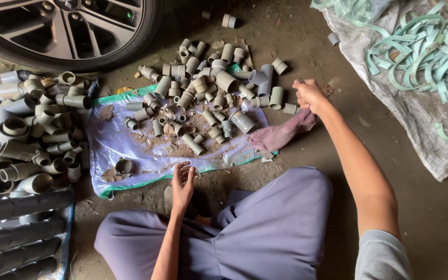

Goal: The person sits on the floor and cleans small plastic pipe fittings one by one using a cloth. They pick up fittings from a pile, wipe the exterior and interior surfaces, and place them back down. The person handles both straight and threaded fittings throughout the clip.

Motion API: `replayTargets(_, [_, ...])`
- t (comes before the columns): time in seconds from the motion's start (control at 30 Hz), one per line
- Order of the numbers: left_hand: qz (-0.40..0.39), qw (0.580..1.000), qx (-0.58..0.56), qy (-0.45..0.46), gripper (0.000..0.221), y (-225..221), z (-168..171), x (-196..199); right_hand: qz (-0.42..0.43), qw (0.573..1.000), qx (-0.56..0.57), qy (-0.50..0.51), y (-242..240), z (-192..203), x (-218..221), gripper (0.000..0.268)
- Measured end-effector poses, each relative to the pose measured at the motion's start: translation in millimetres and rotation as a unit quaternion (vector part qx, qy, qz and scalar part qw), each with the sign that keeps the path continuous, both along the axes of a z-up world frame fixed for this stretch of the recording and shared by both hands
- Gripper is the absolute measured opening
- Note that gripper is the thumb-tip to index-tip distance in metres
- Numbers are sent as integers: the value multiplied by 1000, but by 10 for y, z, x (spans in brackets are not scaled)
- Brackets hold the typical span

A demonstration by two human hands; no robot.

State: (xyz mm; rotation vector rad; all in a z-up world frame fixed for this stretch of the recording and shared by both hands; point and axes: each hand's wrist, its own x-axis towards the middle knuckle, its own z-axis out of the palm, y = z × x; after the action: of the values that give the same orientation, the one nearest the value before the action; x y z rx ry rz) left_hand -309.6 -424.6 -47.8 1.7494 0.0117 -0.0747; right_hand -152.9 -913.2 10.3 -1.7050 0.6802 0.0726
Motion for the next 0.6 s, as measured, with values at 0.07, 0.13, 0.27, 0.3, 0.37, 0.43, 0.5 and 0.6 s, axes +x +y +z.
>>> replayTargets(0.07, [3,1000,5,6,33,-23,-2,38,7,998,-53,14,-113,-413,102,26])
replayTargets(0.13, [7,1000,10,11,34,-43,-13,78,14,994,-106,27,-153,-727,176,26])
replayTargets(0.27, [2,1000,2,18,33,-81,-6,129,90,961,-262,-19,307,-739,99,51])
replayTargets(0.3, [0,1000,0,23,34,-93,12,141,124,954,-264,-62,517,-630,41,59])
replayTargets(0.37, [2,1000,-3,25,35,-110,14,145,168,924,-342,-39,634,-799,115,54])
replayTargets(0.43, [7,1000,-5,26,35,-119,33,159,213,883,-417,-18,757,-907,225,50])
replayTargets(0.5, [4,999,-11,33,37,-134,47,157,301,824,-477,52,855,-990,291,50])
replayTargets(0.6, [9,999,-8,33,37,-139,92,146,279,816,-504,51,958,-1174,332,49])
